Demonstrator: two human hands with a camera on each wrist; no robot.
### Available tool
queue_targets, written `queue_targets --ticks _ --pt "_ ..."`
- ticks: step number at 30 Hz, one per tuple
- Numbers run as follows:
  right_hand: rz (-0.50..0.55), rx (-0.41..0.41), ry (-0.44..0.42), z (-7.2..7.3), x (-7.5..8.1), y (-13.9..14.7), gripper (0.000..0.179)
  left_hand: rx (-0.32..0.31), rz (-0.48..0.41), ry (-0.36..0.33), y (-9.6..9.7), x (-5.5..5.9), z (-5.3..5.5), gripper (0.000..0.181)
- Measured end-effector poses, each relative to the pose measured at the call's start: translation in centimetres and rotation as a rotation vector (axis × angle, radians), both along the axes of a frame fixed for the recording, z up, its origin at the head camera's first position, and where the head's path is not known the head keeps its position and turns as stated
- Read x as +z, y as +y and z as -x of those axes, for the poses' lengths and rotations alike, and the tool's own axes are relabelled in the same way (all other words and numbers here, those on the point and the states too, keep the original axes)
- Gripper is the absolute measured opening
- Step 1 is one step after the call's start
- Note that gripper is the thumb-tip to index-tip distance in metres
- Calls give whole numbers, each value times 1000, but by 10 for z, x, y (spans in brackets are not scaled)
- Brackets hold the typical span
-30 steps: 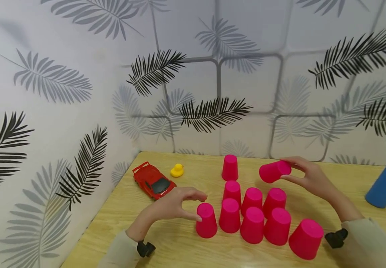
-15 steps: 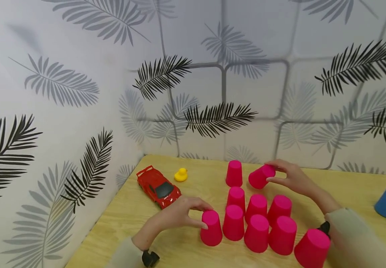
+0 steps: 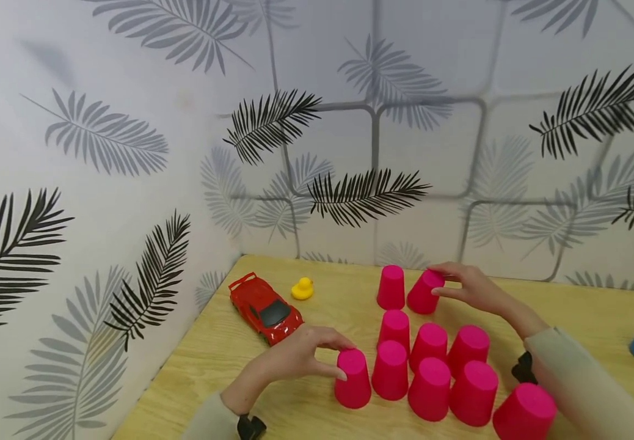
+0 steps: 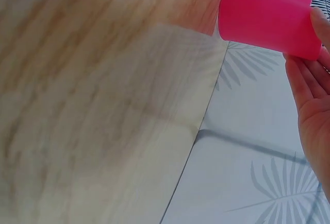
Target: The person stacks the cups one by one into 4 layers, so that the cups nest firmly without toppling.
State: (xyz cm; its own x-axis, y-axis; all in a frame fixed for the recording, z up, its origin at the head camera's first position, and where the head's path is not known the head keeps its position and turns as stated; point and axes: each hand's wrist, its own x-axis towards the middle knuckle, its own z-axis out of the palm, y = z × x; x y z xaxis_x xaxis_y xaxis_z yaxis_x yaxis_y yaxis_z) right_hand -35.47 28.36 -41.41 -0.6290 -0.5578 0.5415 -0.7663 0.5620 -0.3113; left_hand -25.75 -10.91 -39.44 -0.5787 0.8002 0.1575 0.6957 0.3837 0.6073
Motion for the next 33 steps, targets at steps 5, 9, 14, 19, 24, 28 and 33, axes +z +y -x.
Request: queue_targets --ticks 5,9,14,19,24,28,33 --pt "-30 16 -47 6 7 -1 49 -12 -2 22 2 2 0 42" --pt "-42 10 -114 8 10 -1 48 -17 14 10 4 5 -1 43" --pt "-57 6 -238 10 17 -2 48 -4 27 -28 5 7 1 44" --pt "-81 -22 -298 11 20 -1 52 -2 36 -25 7 7 2 45" --pt "-75 -47 -232 4 18 3 61 -12 18 -32 6 4 2 45" --pt "-39 -94 -159 -10 19 12 61 -21 15 -26 4 1 1 44" --pt "1 -119 -80 -35 25 29 56 -23 -3 -3 -1 1 0 44"
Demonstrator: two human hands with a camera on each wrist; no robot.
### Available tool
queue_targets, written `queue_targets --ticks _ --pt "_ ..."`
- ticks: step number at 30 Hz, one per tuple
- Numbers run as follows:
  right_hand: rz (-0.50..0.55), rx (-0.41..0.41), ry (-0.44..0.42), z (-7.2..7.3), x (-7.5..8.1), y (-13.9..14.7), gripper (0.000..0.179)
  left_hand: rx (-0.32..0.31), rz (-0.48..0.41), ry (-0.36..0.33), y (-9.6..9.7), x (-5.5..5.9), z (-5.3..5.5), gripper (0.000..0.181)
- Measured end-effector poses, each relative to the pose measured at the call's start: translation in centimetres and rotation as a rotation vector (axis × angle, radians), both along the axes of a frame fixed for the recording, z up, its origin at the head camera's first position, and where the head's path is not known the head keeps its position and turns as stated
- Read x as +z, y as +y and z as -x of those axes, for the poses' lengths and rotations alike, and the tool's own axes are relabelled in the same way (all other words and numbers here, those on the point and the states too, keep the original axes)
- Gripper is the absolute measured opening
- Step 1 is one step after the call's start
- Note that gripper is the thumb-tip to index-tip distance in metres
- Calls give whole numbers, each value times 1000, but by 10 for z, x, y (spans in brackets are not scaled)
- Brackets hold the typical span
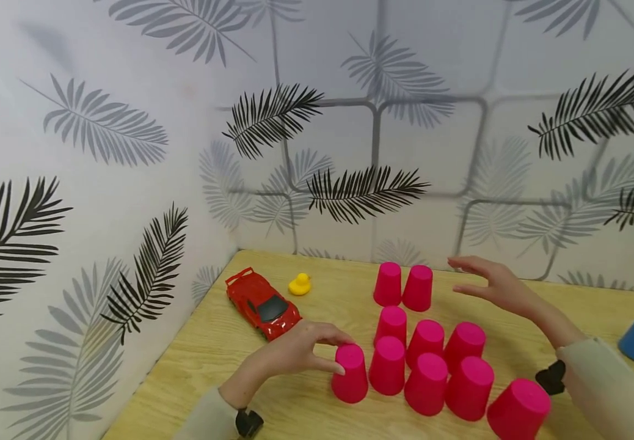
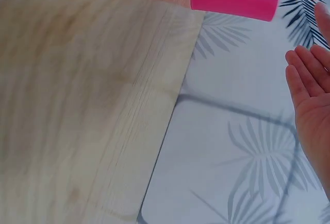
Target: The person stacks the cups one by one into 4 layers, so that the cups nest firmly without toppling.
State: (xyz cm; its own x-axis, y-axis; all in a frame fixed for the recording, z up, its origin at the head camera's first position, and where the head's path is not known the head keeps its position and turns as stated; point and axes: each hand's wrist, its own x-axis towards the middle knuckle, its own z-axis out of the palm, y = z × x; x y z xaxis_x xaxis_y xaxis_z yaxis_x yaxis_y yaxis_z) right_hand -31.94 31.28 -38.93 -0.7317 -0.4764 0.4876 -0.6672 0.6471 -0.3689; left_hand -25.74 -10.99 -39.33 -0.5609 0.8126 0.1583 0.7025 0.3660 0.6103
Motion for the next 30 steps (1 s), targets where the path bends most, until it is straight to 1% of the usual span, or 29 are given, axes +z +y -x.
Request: queue_targets --ticks 4,7,12,16,19,23,27,30 --pt "32 24 47 -27 2 16 56 15 -1 -17 1 1 -1 44" --pt "57 44 51 -48 2 26 57 35 9 -19 1 2 0 44" --pt "83 51 12 -81 0 37 55 53 -1 36 -1 3 1 44" --pt "69 54 -37 -107 -2 41 54 75 -34 84 -4 9 2 44" --pt "52 54 -91 -124 -2 42 52 117 -63 144 -9 16 4 44" --pt "29 75 -156 -142 -7 45 50 196 -134 228 -12 30 7 43" --pt "18 127 -216 -152 -17 50 51 266 -226 277 -9 44 12 44" --pt "20 139 -270 -157 -24 52 50 280 -280 296 0 53 16 45"
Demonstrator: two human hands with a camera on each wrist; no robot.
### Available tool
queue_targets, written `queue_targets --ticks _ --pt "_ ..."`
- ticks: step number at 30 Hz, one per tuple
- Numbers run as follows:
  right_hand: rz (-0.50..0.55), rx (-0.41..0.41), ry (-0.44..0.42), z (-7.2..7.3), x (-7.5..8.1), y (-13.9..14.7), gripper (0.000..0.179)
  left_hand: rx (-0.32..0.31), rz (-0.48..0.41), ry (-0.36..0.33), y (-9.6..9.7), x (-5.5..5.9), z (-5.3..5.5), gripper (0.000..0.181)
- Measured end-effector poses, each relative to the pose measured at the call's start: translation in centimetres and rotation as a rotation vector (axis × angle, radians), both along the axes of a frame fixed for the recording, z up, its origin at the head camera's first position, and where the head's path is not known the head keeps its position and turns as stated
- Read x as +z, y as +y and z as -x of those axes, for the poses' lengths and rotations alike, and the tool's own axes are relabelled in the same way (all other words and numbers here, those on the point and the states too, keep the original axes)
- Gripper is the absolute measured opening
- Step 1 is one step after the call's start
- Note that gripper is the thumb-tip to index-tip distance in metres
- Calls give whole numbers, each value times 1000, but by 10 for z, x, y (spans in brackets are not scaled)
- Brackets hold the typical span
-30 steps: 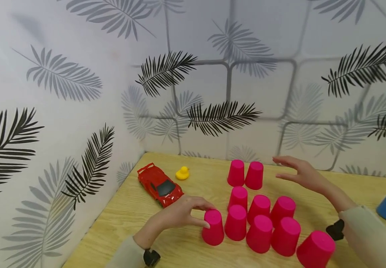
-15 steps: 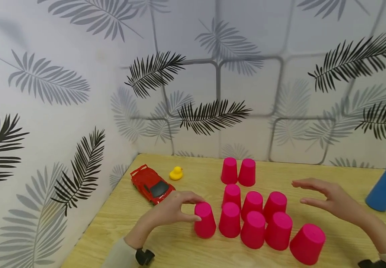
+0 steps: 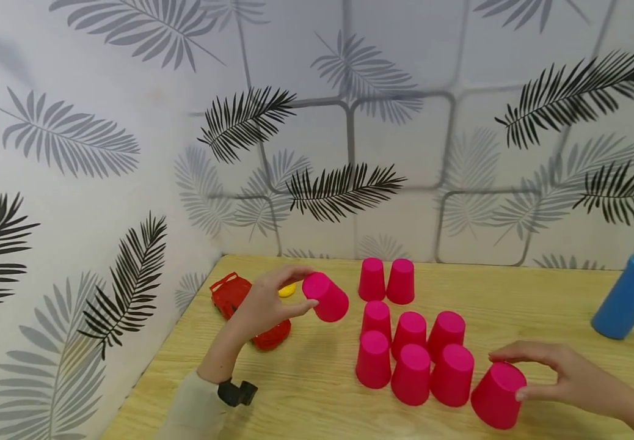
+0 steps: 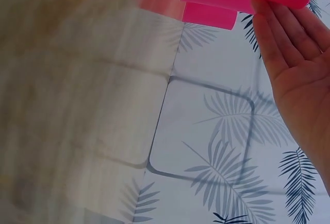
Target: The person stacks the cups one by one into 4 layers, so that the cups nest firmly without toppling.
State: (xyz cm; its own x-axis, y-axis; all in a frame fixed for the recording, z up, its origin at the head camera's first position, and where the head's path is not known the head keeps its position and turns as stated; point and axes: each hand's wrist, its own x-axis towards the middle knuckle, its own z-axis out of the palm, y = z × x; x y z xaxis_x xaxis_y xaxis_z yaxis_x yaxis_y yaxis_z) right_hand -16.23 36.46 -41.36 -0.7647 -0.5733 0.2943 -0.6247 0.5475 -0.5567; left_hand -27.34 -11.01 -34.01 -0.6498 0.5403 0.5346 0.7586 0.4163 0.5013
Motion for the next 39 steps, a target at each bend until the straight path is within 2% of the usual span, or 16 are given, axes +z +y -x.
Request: queue_targets --ticks 5,9,16,19,24,28,35,39 --pt "8 10 -51 -3 -7 3 48 -59 -72 12 26 15 10 47" --pt "8 7 -60 -3 -6 2 46 -114 -73 10 52 26 20 47" --pt "23 12 -57 -6 -1 2 45 -226 23 12 106 39 41 47" --pt "36 18 -76 -7 0 1 45 -239 109 10 127 41 51 47" --pt "54 20 -132 -9 2 1 44 -244 243 -9 157 38 68 46" --pt "43 12 -156 -9 3 0 43 -255 316 -19 176 31 78 46" --pt "52 18 -103 -12 5 -1 43 -275 422 -31 201 20 87 45" --pt "54 10 -120 -13 5 0 44 -304 475 -37 212 11 90 43"
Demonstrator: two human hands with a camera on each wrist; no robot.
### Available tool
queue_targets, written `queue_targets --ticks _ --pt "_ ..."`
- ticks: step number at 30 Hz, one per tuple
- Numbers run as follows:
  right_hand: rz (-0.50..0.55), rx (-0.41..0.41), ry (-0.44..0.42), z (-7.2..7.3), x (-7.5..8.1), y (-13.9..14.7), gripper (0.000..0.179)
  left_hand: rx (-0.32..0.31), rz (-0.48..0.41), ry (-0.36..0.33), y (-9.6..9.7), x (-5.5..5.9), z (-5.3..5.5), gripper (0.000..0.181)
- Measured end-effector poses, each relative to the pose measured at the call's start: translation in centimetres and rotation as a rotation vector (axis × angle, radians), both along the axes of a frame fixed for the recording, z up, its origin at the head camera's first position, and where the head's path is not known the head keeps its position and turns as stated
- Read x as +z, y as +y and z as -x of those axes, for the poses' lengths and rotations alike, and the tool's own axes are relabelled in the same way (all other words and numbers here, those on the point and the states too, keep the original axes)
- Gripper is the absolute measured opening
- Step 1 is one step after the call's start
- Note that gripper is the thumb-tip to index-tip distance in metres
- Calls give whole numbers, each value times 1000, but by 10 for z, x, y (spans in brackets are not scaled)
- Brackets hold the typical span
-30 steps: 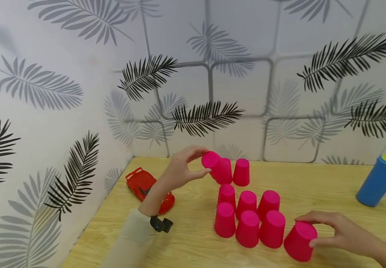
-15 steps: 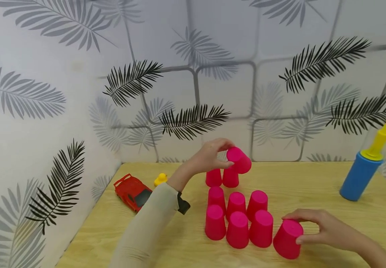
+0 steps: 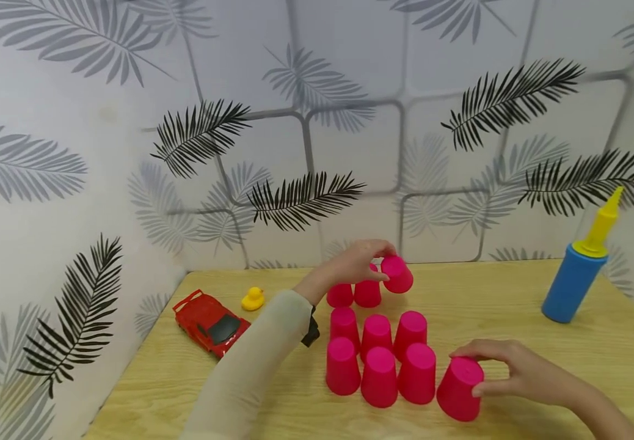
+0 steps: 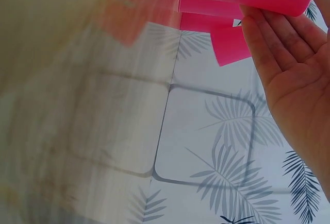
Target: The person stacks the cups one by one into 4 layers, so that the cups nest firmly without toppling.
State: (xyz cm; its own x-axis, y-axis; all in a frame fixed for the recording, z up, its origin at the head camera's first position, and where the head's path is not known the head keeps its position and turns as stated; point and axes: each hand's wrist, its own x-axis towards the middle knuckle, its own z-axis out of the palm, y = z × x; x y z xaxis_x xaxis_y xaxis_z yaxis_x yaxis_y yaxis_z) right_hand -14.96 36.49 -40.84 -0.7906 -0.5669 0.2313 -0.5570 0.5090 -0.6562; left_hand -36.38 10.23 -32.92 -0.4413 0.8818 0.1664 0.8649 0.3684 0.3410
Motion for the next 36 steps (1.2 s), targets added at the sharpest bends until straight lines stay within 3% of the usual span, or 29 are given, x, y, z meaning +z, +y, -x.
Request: queue_targets --ticks 6,16,36 --pt "0 0 -36 2 -2 -3 44 -51 62 23 7 -13 3 43" --pt "2 -3 -14 1 1 -1 44 -83 104 102 15 -26 11 42" --pt "0 15 23 0 -2 4 44 13 179 159 27 -34 18 42"
